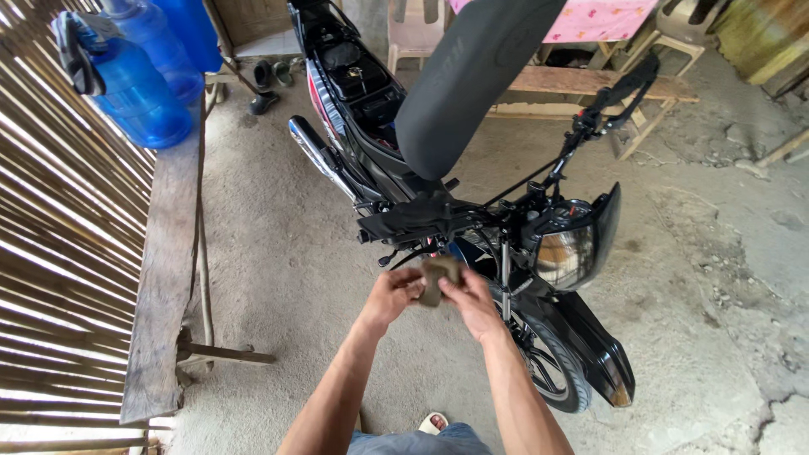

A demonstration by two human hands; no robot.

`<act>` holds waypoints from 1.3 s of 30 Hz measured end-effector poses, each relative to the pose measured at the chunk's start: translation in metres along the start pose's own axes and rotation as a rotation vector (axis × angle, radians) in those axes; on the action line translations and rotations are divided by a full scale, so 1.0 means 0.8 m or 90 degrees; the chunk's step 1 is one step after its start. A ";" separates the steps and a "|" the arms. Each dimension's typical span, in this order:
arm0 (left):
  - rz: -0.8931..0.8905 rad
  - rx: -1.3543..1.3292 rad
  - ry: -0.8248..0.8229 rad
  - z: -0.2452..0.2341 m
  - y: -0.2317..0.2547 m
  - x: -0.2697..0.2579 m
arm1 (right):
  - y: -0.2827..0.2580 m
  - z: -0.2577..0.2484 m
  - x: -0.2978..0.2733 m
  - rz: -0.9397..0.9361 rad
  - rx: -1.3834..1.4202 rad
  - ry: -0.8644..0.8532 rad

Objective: The person wipes the surfaces of a motorcycle using a cloth, including the front fairing, handlebars, rear fender, and sides.

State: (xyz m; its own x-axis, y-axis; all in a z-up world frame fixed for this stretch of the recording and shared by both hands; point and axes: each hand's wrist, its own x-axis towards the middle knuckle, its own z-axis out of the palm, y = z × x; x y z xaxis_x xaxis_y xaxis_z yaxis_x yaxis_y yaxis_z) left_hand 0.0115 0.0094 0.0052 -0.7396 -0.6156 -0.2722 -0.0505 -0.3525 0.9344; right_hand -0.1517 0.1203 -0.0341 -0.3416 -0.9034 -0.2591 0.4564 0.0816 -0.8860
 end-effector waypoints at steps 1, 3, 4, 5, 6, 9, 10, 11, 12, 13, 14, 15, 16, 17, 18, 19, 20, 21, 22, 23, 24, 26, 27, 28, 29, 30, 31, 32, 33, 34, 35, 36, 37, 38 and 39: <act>-0.001 0.003 -0.005 0.010 0.012 -0.007 | -0.006 -0.009 -0.006 -0.066 -0.045 0.107; 0.242 0.396 0.385 0.029 0.047 -0.022 | -0.033 -0.028 -0.011 -0.138 -0.089 0.217; 0.244 0.399 0.381 0.034 0.069 -0.028 | -0.049 -0.036 -0.015 -0.231 -0.190 0.303; 0.401 0.508 0.401 0.036 0.092 -0.031 | -0.063 -0.040 -0.016 -0.322 -0.291 0.389; 0.557 0.613 0.416 0.039 0.112 -0.033 | -0.075 -0.038 -0.013 -0.320 -0.290 0.392; 0.680 0.848 0.369 0.052 0.161 0.003 | -0.112 -0.022 0.009 -0.247 -0.476 0.475; 0.750 0.941 0.348 0.052 0.173 0.023 | -0.119 -0.013 0.013 -0.227 -0.523 0.423; 0.765 1.027 0.298 0.052 0.188 0.050 | -0.120 -0.005 0.012 -0.206 -0.569 0.370; 0.779 1.111 0.251 0.052 0.197 0.072 | -0.121 0.000 0.011 -0.209 -0.572 0.365; 0.456 1.120 0.102 0.053 0.199 0.086 | -0.121 0.002 0.010 -0.163 -0.515 0.370; 0.143 1.082 -0.031 0.055 0.208 0.101 | -0.124 0.008 0.016 -0.125 -0.452 0.376; 0.148 1.087 -0.022 0.054 0.215 0.112 | -0.127 0.010 0.022 -0.134 -0.449 0.372; 0.133 1.098 -0.020 0.055 0.212 0.118 | -0.123 0.005 0.017 -0.247 -0.519 0.379; 0.118 1.108 -0.019 0.055 0.206 0.123 | -0.120 0.002 0.014 -0.360 -0.589 0.384; 0.123 1.111 -0.022 0.057 0.201 0.130 | -0.120 0.002 0.017 -0.362 -0.587 0.389; 0.147 1.104 0.017 0.058 0.192 0.134 | -0.120 0.005 0.020 -0.450 -0.676 0.365; 0.173 1.097 0.053 0.061 0.183 0.137 | -0.119 0.010 0.020 -0.537 -0.764 0.340; 0.179 1.100 0.048 0.061 0.175 0.137 | -0.121 0.017 0.024 -0.537 -0.763 0.348; 0.228 1.112 0.062 0.062 0.167 0.137 | -0.125 0.023 0.029 -0.538 -0.808 0.295; 0.277 1.122 0.077 0.062 0.164 0.135 | -0.128 0.027 0.030 -0.537 -0.851 0.241; 0.285 1.123 0.073 0.064 0.167 0.132 | -0.132 0.031 0.029 -0.539 -0.852 0.250; 0.236 1.116 0.038 0.062 0.181 0.118 | -0.141 0.043 0.028 -0.525 -0.843 0.232; 0.239 1.115 0.039 0.057 0.192 0.111 | -0.148 0.050 0.026 -0.527 -0.845 0.232; 0.151 1.064 -0.013 0.049 0.204 0.106 | -0.155 0.058 0.022 -0.427 -0.864 0.205; 0.066 1.010 -0.063 0.039 0.216 0.104 | -0.162 0.068 0.017 -0.327 -0.878 0.177; 0.067 1.008 -0.065 0.026 0.226 0.105 | -0.168 0.080 0.011 -0.326 -0.880 0.178; 0.059 0.965 -0.146 0.011 0.234 0.108 | -0.171 0.094 0.006 -0.278 -0.939 0.121; 0.053 0.920 -0.226 -0.006 0.237 0.110 | -0.173 0.108 0.001 -0.230 -0.996 0.064; 0.054 0.919 -0.228 -0.025 0.238 0.108 | -0.172 0.122 -0.003 -0.228 -0.998 0.066; 0.065 0.871 -0.260 -0.042 0.237 0.106 | -0.167 0.135 -0.009 -0.329 -0.984 0.026; 0.076 0.822 -0.291 -0.050 0.234 0.105 | -0.163 0.141 -0.014 -0.430 -0.966 -0.014; 0.077 0.822 -0.296 -0.051 0.231 0.105 | -0.161 0.139 -0.015 -0.426 -0.967 -0.009; 0.061 0.801 -0.282 -0.054 0.228 0.103 | -0.158 0.135 -0.014 -0.432 -0.954 -0.014; 0.045 0.781 -0.264 -0.059 0.228 0.098 | -0.153 0.132 -0.010 -0.440 -0.941 -0.023; 0.045 0.781 -0.265 -0.060 0.227 0.093 | -0.148 0.122 -0.010 -0.440 -0.941 -0.022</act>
State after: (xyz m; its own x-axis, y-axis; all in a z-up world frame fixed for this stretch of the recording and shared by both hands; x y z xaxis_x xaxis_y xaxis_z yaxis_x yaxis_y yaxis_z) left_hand -0.0200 -0.1342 0.1433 -0.9065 -0.2645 -0.3290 -0.4172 0.6803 0.6027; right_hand -0.1229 0.0764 0.1104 -0.1085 -0.9441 0.3112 -0.9141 -0.0283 -0.4045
